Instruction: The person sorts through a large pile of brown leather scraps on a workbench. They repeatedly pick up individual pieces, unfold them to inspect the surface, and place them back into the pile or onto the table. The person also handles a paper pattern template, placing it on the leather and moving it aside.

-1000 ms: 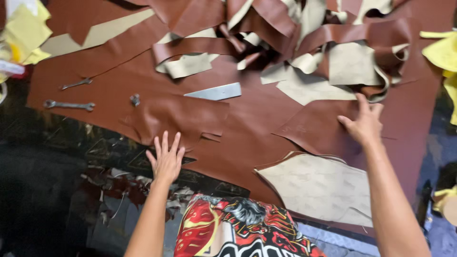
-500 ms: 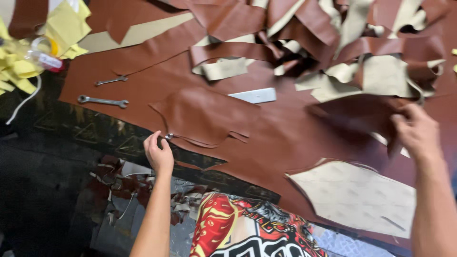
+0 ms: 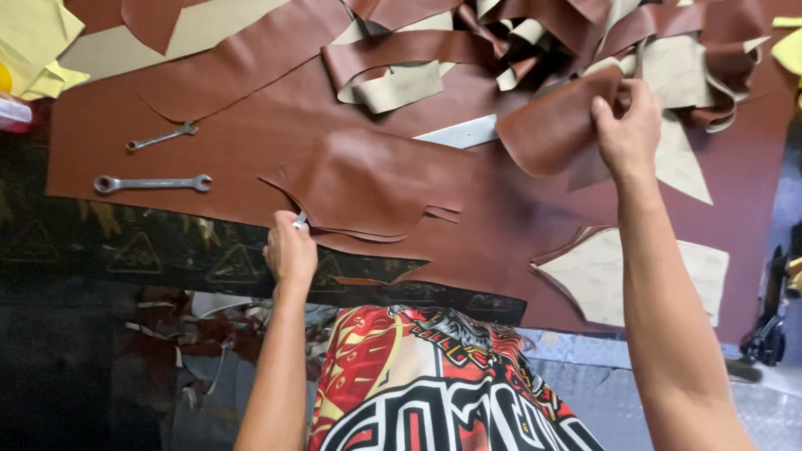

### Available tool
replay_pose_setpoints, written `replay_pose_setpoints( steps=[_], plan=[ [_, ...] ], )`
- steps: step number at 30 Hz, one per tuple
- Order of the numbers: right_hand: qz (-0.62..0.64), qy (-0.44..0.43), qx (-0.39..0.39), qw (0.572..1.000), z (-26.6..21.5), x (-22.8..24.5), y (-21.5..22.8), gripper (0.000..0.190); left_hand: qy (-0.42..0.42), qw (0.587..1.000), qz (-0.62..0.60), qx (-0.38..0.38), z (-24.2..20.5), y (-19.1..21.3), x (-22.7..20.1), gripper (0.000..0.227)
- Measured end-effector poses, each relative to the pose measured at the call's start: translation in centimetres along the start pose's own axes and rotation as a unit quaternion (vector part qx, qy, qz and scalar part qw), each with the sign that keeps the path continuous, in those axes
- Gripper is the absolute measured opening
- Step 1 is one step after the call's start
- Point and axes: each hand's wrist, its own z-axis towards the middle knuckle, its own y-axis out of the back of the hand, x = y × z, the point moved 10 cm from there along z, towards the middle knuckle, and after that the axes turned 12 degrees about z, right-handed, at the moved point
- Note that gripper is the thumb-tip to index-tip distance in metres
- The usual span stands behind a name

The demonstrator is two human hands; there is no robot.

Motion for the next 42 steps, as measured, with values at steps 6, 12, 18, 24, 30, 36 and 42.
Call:
replay_pose_setpoints(
  steps=[6, 12, 18, 24, 30, 36, 42],
  plan=[
    [-0.055, -0.073, 0.042, 0.995, -5.9, 2.4, -8.6, 0.051, 0.016, 0.952, -0.304, -0.032, 6.9, 5.1, 8.1, 0.007],
    [-0.037, -0.183, 0.156, 0.970, -11.4, 7.7, -17.8, 0.073, 0.065, 0.895, -0.433, -0.088, 17.0, 7.5, 14.1, 0.013],
    [0.102, -0.132, 0.161, 0.973, -13.3, 8.1, -20.1, 0.034, -0.074, 0.926, 0.100, -0.356, 13.7, 16.2, 4.3, 0.016],
    [0.241, -0.164, 0.216, 0.932, -16.6, 6.1, -19.1, 0.065, -0.305, 0.939, 0.029, -0.153, 9.0, 9.5, -10.2, 0.066],
    [0.265, -0.311, 0.182, 0.895, -20.5, 3.7, -16.6, 0.040, -0.204, 0.977, -0.028, 0.055, 10.9, 2.1, -7.6, 0.038],
    [0.233, -0.254, 0.106, 0.933, -18.4, 5.7, -14.9, 0.029, -0.163, 0.908, -0.343, 0.176, 13.4, -0.7, -3.3, 0.023],
    [0.117, -0.201, -0.019, 0.972, -20.2, -0.7, -12.5, 0.021, 0.000, 0.884, -0.423, 0.199, 14.8, -1.0, 3.4, 0.028]
  ],
)
